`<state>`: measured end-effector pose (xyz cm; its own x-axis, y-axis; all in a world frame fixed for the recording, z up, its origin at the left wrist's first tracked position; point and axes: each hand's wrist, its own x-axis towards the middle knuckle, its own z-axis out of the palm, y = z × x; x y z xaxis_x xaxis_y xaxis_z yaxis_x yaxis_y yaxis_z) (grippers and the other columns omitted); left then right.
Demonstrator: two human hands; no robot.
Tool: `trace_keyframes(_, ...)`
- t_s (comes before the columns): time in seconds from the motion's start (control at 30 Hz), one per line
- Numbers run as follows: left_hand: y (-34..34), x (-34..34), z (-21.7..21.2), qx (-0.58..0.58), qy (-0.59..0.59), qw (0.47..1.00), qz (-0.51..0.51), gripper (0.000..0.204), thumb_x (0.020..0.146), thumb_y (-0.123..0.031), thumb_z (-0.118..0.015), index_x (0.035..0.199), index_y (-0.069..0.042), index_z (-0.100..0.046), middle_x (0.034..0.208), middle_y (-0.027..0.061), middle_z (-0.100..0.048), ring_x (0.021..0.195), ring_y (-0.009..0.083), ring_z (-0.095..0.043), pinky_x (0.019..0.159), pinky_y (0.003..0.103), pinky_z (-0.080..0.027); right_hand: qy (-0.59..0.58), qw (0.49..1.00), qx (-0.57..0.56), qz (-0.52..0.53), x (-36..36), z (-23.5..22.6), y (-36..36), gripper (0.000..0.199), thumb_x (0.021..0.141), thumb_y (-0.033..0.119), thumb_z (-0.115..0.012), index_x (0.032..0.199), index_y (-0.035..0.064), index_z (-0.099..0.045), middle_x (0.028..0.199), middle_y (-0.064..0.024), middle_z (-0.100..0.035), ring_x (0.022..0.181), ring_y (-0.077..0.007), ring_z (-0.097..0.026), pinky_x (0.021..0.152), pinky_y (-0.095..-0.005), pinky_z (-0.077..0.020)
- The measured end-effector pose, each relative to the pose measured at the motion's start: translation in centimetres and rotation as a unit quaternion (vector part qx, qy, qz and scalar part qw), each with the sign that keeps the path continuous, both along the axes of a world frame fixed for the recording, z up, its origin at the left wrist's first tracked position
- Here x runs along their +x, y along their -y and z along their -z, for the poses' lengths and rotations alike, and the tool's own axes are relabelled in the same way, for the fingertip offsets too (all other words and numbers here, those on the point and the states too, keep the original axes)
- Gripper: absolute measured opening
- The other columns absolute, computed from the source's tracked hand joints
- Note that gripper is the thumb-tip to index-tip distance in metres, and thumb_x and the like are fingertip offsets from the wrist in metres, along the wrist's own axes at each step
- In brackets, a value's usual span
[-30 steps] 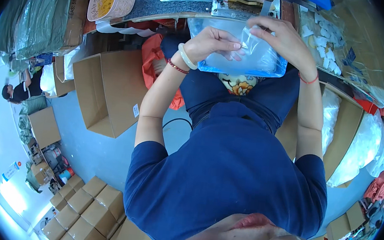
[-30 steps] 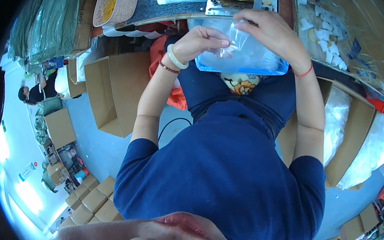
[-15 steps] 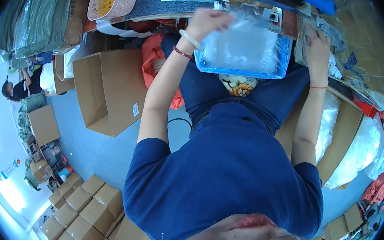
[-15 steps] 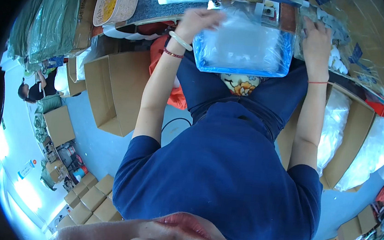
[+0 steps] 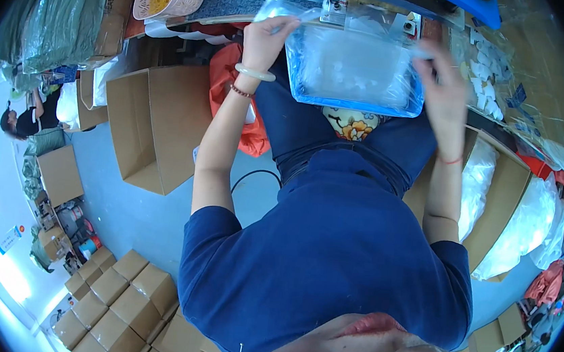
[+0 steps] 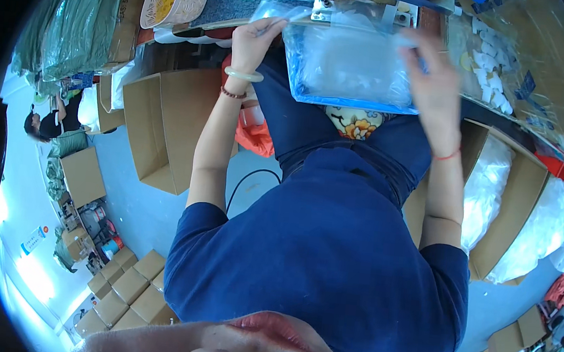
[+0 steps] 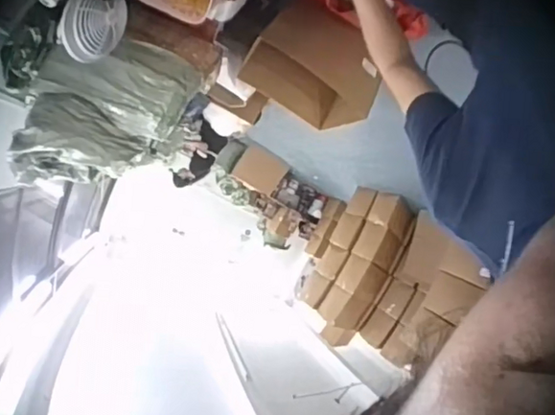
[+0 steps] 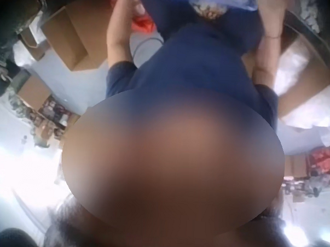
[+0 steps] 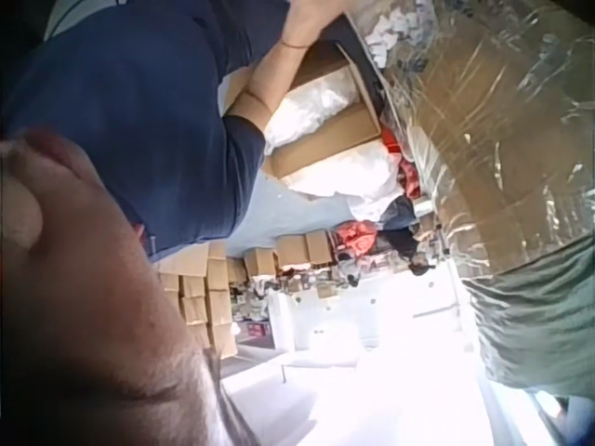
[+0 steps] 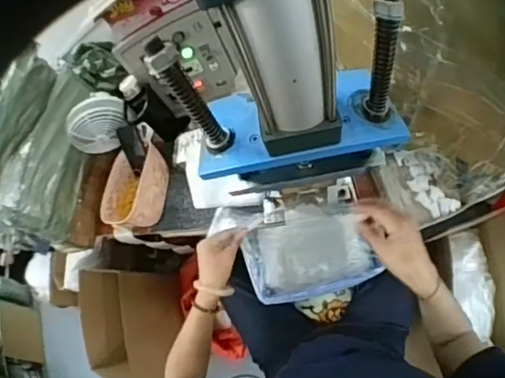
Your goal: Sealing plastic bags using a manual heat-sealing machine at a workbench.
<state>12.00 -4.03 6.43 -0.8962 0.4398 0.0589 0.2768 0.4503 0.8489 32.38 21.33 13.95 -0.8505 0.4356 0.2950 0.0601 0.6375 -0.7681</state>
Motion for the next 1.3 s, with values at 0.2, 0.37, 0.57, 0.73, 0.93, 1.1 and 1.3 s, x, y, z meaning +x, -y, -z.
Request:
trace_keyframes(0.2, -1.1, 4.0, -4.2, 0.123, 0.107, 0.984, 0.075, 0.023, 0.085, -0.013, -0.075, 0.102, 0.002, -0.073, 0.09, 0.0032, -0.074, 0.081, 0.0058, -0.063, 0.075, 0.021, -0.051, -0.057, 0.99, -0.066, -0.113, -2.1, -1.9, 3.0, 0.029, 0.085, 0.011, -0.073, 0.113, 0.0042, -0.068, 0.105, -0.0051, -0.068, 0.09, -0.0126, -0.062, 0.08, -0.0247, -0.0494)
trace_keyframes(0.37, -1.1, 0.8, -2.6, 0.017, -0.485, 0.873, -0.057, 0.019, 0.084, -0.001, -0.065, 0.102, -0.001, -0.069, 0.106, 0.0147, -0.07, 0.098, 0.0274, -0.069, 0.088, 0.034, -0.053, -0.028, 0.991, -0.081, -0.104, -2.9, -1.7, 3.1, 0.027, 0.085, 0.009, -0.073, 0.112, 0.0058, -0.069, 0.108, -0.0061, -0.067, 0.087, -0.0128, -0.063, 0.079, -0.0249, -0.0504)
trace_keyframes(0.57, -1.6, -1.3, 1.5, -0.077, -0.366, 0.927, -0.001, 0.016, 0.084, -0.001, -0.064, 0.098, -0.006, -0.071, 0.101, 0.0135, -0.071, 0.089, 0.0282, -0.069, 0.081, 0.035, -0.053, -0.036, 0.989, -0.082, -0.12, -2.2, 0.7, 3.5, 0.028, 0.085, 0.007, -0.072, 0.112, 0.006, -0.068, 0.111, -0.0081, -0.066, 0.09, -0.0155, -0.063, 0.08, -0.0269, -0.0509)
trace_keyframes(0.73, -1.2, 2.0, -0.3, 0.071, -0.064, 0.995, -0.003, 0.019, 0.084, -0.01, -0.074, 0.101, -0.001, -0.073, 0.089, 0.0059, -0.074, 0.079, 0.0079, -0.066, 0.071, 0.023, -0.052, 0.119, 0.965, -0.195, -0.129, -1.0, 1.1, 4.4, 0.024, 0.085, 0.006, -0.071, 0.108, 0.0027, -0.069, 0.11, -0.0082, -0.067, 0.097, -0.0162, -0.063, 0.082, -0.0271, -0.0505)
trace_keyframes(0.93, -3.6, 5.1, -4.3, 0.143, 0.126, 0.977, 0.093, 0.021, 0.085, -0.011, -0.074, 0.102, 0.002, -0.073, 0.089, 0.0057, -0.074, 0.079, 0.0066, -0.064, 0.072, 0.021, -0.051, -0.093, 0.989, -0.075, -0.089, -3.0, -1.3, 2.5, 0.022, 0.085, 0.01, -0.073, 0.106, 0.0035, -0.071, 0.105, -0.0065, -0.069, 0.097, -0.0158, -0.064, 0.082, -0.0271, -0.0498)
trace_keyframes(1.1, -4.0, 5.7, -5.3, 0.145, 0.187, 0.956, 0.174, 0.02, 0.088, -0.012, -0.071, 0.102, 0.002, -0.072, 0.092, 0.0071, -0.074, 0.083, 0.0078, -0.065, 0.075, 0.022, -0.051, -0.031, 0.978, 0.074, -0.191, -3.8, -3.4, 1.2, 0.022, 0.086, 0.015, -0.07, 0.105, 0.0038, -0.069, 0.102, -0.0102, -0.069, 0.092, -0.0241, -0.065, 0.081, -0.0311, -0.0507)
trace_keyframes(1.3, -4.5, 5.1, -3.7, 0.122, 0.429, 0.848, 0.287, 0.022, 0.091, -0.016, -0.069, 0.104, 0.001, -0.072, 0.095, 0.0088, -0.073, 0.087, 0.0141, -0.07, 0.077, 0.025, -0.054, 0.079, 0.957, 0.11, -0.256, -4.7, -2.0, -0.9, 0.022, 0.089, 0.02, -0.067, 0.104, 0.0042, -0.067, 0.101, -0.0114, -0.068, 0.089, -0.0282, -0.064, 0.078, -0.0331, -0.0498)
